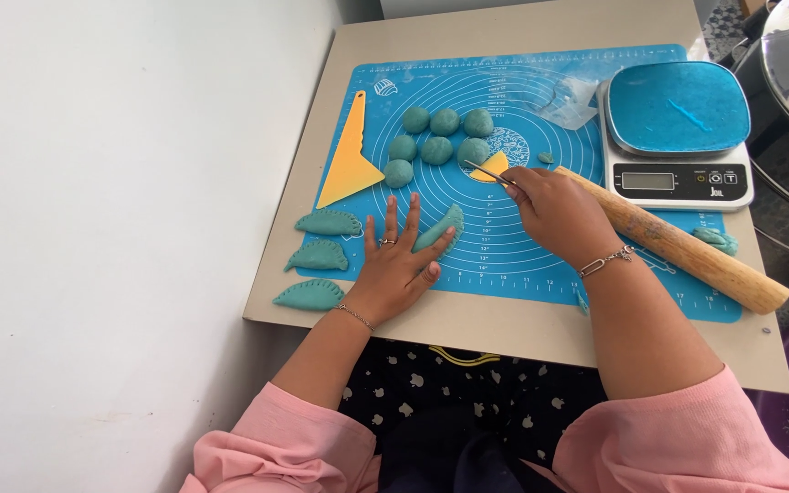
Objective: Using small tools to create decorative patterns and seal the edges of shaped dough pieces on a silicone mat.
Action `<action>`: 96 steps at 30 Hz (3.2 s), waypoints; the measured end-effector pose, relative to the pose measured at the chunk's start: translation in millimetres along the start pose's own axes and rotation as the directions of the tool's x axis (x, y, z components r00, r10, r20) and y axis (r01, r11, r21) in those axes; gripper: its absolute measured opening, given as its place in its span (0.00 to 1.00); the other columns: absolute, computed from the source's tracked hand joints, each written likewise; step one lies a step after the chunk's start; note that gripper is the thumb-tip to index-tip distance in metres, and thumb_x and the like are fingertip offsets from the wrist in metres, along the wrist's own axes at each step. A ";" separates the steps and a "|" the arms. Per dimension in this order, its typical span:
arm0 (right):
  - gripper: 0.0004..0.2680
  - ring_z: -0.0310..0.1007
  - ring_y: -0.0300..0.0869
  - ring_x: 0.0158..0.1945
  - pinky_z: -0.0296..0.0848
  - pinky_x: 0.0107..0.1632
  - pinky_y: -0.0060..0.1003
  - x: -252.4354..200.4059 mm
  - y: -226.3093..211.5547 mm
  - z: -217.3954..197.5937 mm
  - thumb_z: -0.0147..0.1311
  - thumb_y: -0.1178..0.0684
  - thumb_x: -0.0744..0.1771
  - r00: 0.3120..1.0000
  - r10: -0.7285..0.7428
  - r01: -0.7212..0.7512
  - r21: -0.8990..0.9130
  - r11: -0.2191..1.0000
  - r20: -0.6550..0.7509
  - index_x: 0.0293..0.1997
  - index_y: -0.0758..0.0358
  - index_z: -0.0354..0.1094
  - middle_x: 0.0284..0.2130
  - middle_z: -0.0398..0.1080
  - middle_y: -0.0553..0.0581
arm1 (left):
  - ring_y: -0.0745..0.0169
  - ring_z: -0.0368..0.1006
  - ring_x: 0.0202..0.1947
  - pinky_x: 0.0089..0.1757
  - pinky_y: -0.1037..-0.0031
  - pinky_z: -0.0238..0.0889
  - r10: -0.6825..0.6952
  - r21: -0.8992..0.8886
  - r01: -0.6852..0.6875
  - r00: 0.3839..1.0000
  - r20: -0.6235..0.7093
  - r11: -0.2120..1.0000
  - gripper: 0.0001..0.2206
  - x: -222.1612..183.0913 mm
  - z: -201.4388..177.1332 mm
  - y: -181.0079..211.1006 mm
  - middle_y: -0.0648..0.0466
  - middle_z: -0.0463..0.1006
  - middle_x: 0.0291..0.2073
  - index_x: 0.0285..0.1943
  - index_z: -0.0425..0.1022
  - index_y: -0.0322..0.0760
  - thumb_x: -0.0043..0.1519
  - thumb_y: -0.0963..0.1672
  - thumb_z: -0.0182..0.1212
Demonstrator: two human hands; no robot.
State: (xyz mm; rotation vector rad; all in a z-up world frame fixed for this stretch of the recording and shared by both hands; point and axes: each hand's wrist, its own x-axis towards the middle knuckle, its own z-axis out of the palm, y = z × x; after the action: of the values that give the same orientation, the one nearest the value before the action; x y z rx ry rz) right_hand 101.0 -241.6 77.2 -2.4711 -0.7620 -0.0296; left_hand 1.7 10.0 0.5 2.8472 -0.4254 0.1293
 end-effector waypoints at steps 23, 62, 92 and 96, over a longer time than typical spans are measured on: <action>0.11 0.81 0.60 0.43 0.80 0.44 0.50 -1.4 -2.3 -0.9 0.44 0.59 0.72 1.000 0.018 -0.018 0.003 1.000 0.004 0.60 0.64 0.72 0.44 0.77 0.69 | 0.34 0.18 0.78 0.64 0.29 0.14 0.043 0.006 -0.043 0.996 -0.083 0.999 0.27 -8.1 -8.6 -3.2 0.52 0.35 0.81 0.70 0.68 0.70 0.68 0.60 0.26; 0.10 0.81 0.54 0.40 0.81 0.42 0.44 -1.8 -3.3 9.7 0.48 0.58 0.72 0.958 -0.178 0.116 -0.268 0.957 -0.223 0.60 0.59 0.71 0.43 0.77 0.64 | 0.27 0.35 0.76 0.62 0.26 0.22 -0.296 -0.225 0.314 0.949 0.111 0.922 0.35 -43.8 -44.2 27.3 0.43 0.48 0.78 0.80 0.51 0.43 0.68 0.60 0.26; 0.26 0.70 0.43 0.17 0.61 0.18 0.35 18.4 -8.3 60.3 0.43 0.62 0.66 0.884 -0.222 0.380 -0.355 0.854 0.411 0.73 0.38 0.54 0.67 0.62 0.35 | 0.37 0.37 0.77 0.62 0.30 0.21 -0.186 -0.148 0.156 0.958 -0.219 0.977 0.32 -49.5 -11.0 23.3 0.57 0.59 0.75 0.75 0.60 0.42 0.70 0.58 0.26; 0.26 0.71 0.44 0.18 0.63 0.17 0.35 16.2 -5.3 61.2 0.49 0.61 0.65 0.885 -0.327 0.442 -0.375 0.815 0.332 0.74 0.44 0.54 0.66 0.64 0.41 | 0.36 0.39 0.77 0.63 0.32 0.22 -0.194 -0.153 0.161 0.954 -0.229 0.975 0.33 -50.0 -11.6 24.1 0.56 0.60 0.75 0.75 0.61 0.40 0.70 0.59 0.25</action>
State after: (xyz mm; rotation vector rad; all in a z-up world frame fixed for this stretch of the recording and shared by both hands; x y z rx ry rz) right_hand 103.6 -198.4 30.7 -2.7207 -1.5176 -0.0418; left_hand -53.7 4.6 11.2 2.6776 -0.1200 0.3946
